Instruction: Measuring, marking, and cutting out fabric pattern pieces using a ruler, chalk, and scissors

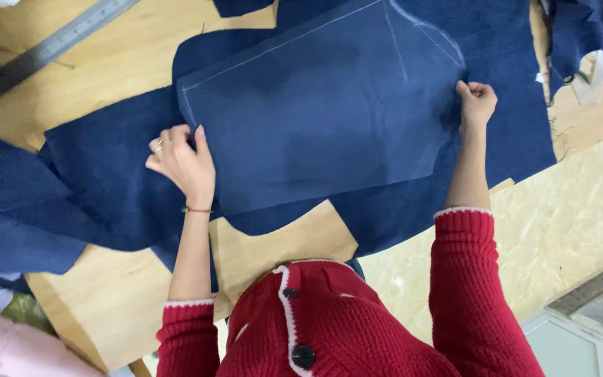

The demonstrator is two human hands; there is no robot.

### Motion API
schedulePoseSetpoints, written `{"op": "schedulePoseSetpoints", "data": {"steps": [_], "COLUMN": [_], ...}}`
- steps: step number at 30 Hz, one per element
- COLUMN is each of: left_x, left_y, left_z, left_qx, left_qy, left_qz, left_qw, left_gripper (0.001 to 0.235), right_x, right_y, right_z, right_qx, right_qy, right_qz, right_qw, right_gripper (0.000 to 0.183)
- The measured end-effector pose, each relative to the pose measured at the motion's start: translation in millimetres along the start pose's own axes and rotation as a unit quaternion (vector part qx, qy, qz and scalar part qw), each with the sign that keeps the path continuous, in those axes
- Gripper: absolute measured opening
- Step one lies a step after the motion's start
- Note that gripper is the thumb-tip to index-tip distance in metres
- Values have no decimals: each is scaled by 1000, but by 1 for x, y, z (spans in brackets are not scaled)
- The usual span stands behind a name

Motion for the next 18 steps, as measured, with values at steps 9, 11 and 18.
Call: {"op": "schedulePoseSetpoints", "data": {"steps": [9, 11, 18], "left_x": [4, 3, -40], "left_y": [-6, -17, 32], "left_z": [-5, -8, 13], "left_qx": [-101, -45, -178], "left_qy": [12, 0, 62], "left_qz": [24, -18, -28], "left_qw": [994, 999, 982], "left_gripper": [17, 15, 44], "right_x": [-42, -40, -87], "right_y": [38, 34, 56], "right_z": [-55, -44, -48], "right_qx": [-33, -27, 31], "right_qy": [175, 153, 114], "right_qz": [81, 37, -34], "right_qw": [981, 987, 992], "right_gripper": [24, 24, 18]}}
Point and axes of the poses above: each hand's wrist, its own x-axis towards the middle knuckle, its own y-axis out of the back of the hand, z = x × y, the point moved 3 cm from there along x, towards the middle knuckle, and after that the axes turned 13 degrees about -y, right-handed, at the moved point
